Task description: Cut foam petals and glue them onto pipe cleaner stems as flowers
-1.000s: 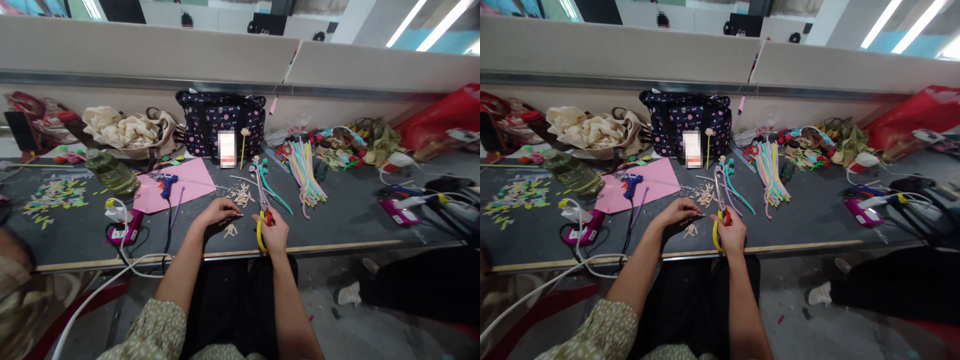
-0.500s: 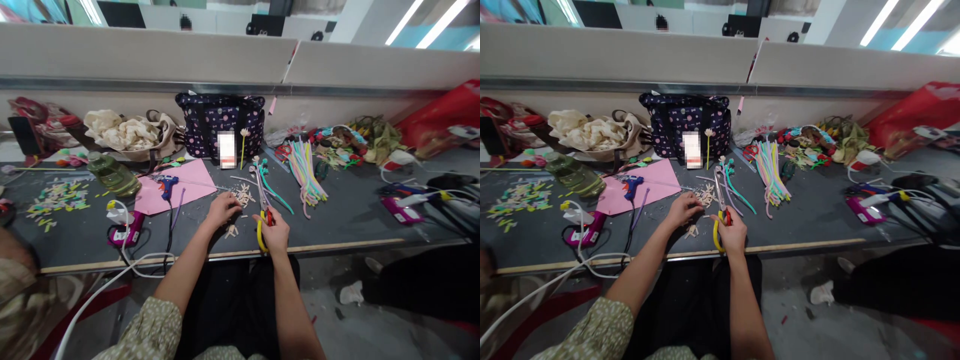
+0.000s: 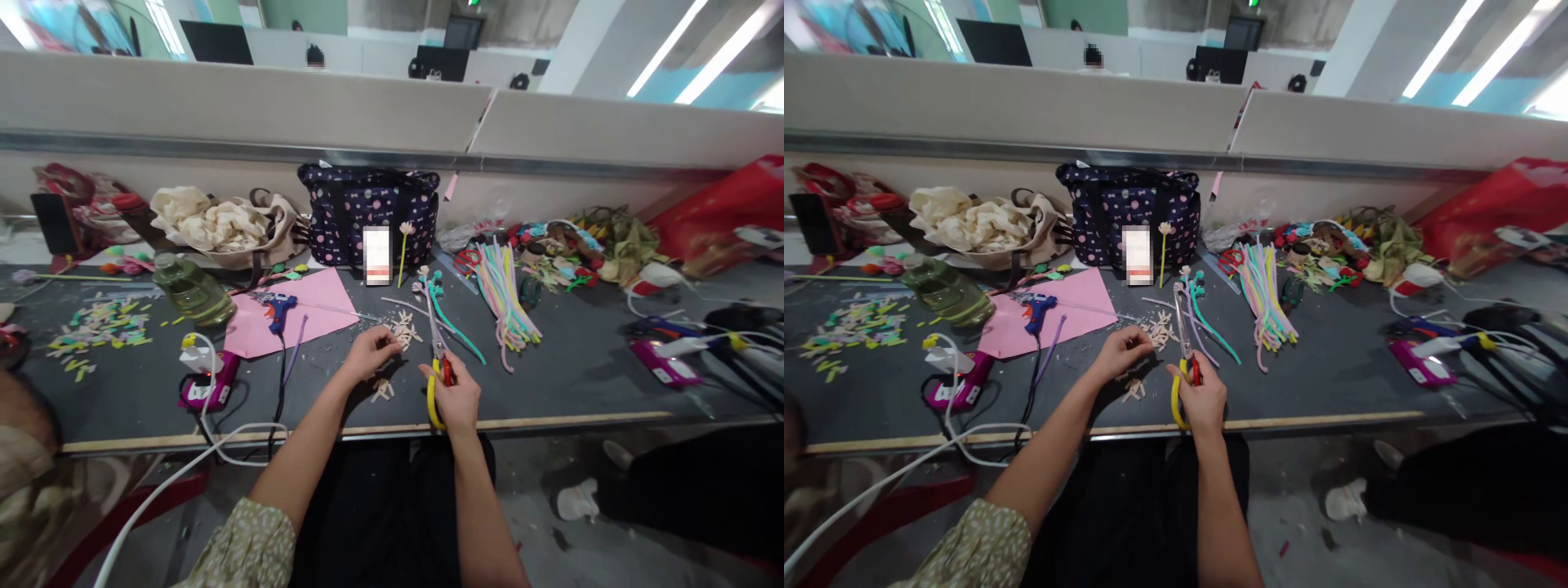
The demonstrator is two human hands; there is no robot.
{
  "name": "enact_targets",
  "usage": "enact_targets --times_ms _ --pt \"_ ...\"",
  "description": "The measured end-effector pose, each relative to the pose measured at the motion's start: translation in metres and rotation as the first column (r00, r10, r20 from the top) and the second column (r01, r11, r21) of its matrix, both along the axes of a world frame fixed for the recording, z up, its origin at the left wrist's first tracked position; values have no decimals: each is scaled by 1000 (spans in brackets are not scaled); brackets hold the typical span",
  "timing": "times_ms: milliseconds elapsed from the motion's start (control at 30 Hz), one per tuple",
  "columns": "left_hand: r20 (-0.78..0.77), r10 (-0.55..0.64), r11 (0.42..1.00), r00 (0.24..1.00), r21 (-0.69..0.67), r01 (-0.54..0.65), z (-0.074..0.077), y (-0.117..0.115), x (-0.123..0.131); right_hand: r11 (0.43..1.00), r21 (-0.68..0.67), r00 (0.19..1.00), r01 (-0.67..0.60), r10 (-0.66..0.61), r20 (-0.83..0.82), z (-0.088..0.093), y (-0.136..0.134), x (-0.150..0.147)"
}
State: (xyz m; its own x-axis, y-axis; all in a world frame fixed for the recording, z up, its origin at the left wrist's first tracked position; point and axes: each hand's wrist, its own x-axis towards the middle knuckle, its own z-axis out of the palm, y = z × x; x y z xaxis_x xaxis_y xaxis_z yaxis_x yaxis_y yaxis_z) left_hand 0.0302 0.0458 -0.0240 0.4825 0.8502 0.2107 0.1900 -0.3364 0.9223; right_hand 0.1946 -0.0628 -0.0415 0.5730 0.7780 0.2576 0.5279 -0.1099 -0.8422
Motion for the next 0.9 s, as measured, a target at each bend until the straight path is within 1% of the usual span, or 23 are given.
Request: enact_targets --times_ms 33,67,100,167,233,333,433,600,733,900 --pt "118 65 992 991 -114 -51 0 2 -2 1000 -17 1000 -4 5 26 1 -3 -1" --pt "228 130 971 965 -227 -77 1 5 -3 999 -37 998 -15 17 61 2 -7 -2" --pt "325 187 942 927 -327 -75 1 7 -5 998 -62 994 -29 35 106 4 -11 -3" --pt "475 271 883 837 -468 -20 3 10 -8 991 -121 974 -59 84 208 7 -19 -7" --pt "570 316 836 758 -545 62 5 11 -10 981 -170 943 -94 142 300 11 -26 -11" --pt "639 350 797 685 -588 141 5 12 -11 970 -194 886 -146 216 411 14 -30 -17" --pt "659 368 780 656 -603 168 4 12 -11 974 -172 826 -145 215 522 11 -28 -23" --pt "675 373 778 637 -602 182 2 12 -12 984 -140 757 -112 176 629 1 -22 -35" --pt "688 366 783 627 -592 191 1 11 -11 988 -101 722 -115 153 675 -1 -17 -40" --pt "657 371 790 656 -595 150 1 10 -11 987 -106 705 -122 162 691 0 -14 -42"
